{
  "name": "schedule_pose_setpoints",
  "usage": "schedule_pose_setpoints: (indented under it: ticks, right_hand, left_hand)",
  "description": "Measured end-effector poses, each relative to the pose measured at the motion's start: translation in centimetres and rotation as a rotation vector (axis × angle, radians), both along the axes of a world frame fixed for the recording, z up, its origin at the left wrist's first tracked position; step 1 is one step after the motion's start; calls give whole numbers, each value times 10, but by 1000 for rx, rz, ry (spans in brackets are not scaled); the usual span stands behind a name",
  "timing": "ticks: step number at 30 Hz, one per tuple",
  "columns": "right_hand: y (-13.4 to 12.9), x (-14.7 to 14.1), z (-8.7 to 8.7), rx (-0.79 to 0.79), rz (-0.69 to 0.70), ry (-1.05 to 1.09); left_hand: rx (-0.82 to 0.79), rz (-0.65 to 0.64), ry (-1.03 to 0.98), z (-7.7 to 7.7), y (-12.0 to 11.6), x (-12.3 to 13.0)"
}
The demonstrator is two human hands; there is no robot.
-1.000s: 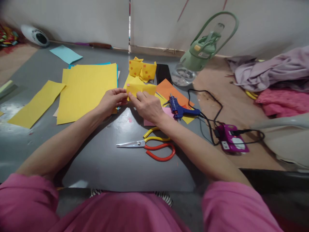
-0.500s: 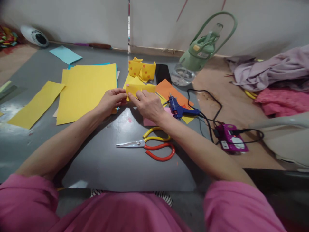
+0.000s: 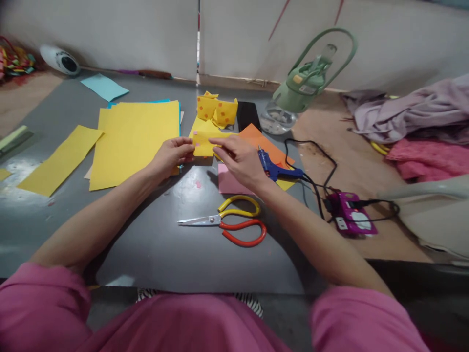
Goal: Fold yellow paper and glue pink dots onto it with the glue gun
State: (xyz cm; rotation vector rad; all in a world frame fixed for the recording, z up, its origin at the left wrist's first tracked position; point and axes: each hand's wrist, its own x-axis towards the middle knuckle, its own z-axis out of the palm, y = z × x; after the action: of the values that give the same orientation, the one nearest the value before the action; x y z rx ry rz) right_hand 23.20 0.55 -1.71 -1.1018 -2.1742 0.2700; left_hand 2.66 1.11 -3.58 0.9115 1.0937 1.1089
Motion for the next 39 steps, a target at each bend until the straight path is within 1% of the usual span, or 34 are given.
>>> schedule_pose_setpoints:
  ticks: [2, 3, 6, 10, 13, 15, 17, 19, 21, 23, 26, 29, 31, 35, 39]
  right_hand:
    - [-10, 7, 10, -77, -48, 139]
    - [-16, 10, 14, -118, -61, 156]
    - [-38, 16, 22, -222, -34, 75]
    - [-61, 18, 16, -320, 66, -117]
    - [-68, 23, 11, -386, 142, -203]
    - [-71, 30, 12, -401, 177, -232]
    - [-73, 41, 14, -388, 143, -248]
    - [-75, 56, 15, -308, 14, -273]
    - [-75, 72, 12, -203, -142, -360]
    - [-71, 89, 6, -140, -286, -518]
    - [-60, 109, -2, -182, -373, -721]
    - [-46, 118, -3, -158, -451, -856]
    - [-38, 121, 0, -130, -449, -885]
    - [-29, 124, 6, -92, -343, -859]
    - [-27, 126, 4, -87, -283, -873]
  left_hand:
    - [0, -2, 2, -1, 0, 0]
    - [1, 0, 4, -1, 1, 0]
    - [6, 9, 7, -2, 1, 0]
    - [23, 26, -2, -6, 2, -1]
    - [37, 35, 13, -7, 2, -2]
    - [39, 39, 17, -7, 1, -2]
    - [35, 50, 10, -6, 1, -1]
    - [27, 64, -3, -5, 1, 0]
    - [19, 78, -19, -5, 1, 0]
    - [11, 87, -30, -5, 1, 0]
    - [4, 87, -34, -6, 1, 0]
    - [11, 70, -40, -4, 0, 0]
    - [8, 69, -39, -3, -1, 0]
    - [-3, 75, -54, -2, 0, 0]
    - [-1, 74, -57, -3, 1, 1]
